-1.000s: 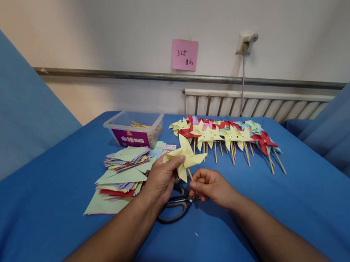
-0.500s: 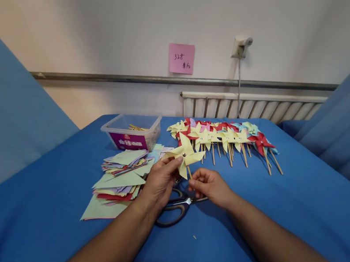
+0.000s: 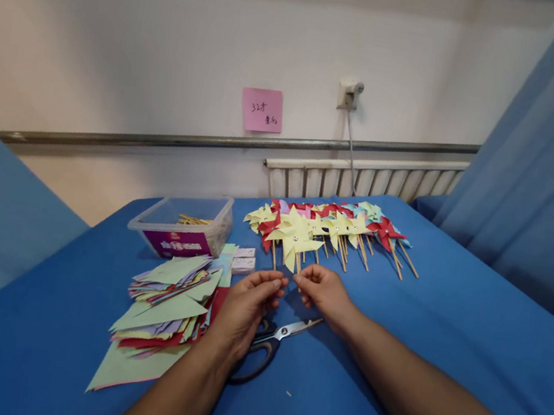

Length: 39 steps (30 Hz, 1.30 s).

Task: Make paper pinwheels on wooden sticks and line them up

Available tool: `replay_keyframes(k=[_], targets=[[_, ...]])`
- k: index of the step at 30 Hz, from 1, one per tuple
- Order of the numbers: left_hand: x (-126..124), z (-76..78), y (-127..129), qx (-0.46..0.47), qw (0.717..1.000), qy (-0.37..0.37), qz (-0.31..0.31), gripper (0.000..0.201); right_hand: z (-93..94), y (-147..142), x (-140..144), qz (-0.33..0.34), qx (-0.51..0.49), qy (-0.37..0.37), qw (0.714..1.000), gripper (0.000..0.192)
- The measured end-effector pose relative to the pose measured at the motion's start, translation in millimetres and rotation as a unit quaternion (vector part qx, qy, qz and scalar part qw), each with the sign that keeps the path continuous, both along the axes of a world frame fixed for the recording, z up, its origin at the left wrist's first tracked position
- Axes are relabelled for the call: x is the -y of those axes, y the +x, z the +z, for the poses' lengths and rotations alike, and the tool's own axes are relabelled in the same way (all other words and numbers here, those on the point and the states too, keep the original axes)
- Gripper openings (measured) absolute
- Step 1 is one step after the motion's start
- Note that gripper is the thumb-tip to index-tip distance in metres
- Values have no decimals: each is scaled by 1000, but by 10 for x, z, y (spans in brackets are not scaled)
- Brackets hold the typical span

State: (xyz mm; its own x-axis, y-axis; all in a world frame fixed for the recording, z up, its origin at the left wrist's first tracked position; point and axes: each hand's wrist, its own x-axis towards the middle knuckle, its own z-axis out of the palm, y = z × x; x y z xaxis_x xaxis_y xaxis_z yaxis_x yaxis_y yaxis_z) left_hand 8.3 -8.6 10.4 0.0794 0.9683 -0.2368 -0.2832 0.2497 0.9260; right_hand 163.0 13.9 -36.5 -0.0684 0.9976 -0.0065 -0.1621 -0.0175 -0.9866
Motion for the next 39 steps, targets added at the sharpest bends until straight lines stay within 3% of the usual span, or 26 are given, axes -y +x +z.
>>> replay_keyframes(k=[4, 7, 13, 17, 21, 26, 39], targets=[[13, -69, 57, -58, 998, 9, -27, 26, -29, 48, -137, -34, 46, 25, 998, 29], [15, -89, 69, -86, 995, 20, -37, 26, -57, 188, -286, -116, 131, 54, 983, 25], [-30, -106, 23, -102, 993, 27, -44, 29, -109, 854, -504, -268, 289, 19, 919, 23], [-38, -117, 25, -125, 991, 28, -50, 29, -110, 1288, -498, -312, 401, -40, 860, 19], [-31, -114, 41, -147, 987, 31, -54, 33, -87, 1493, -497, -315, 477, -90, 816, 22], [-29, -111, 44, -157, 986, 25, -54, 37, -87, 1530, -517, -300, 533, -136, 780, 22], [17, -104, 78, -145, 986, 19, -77, 30, -119, 1498, -542, -256, 587, -179, 747, 23]])
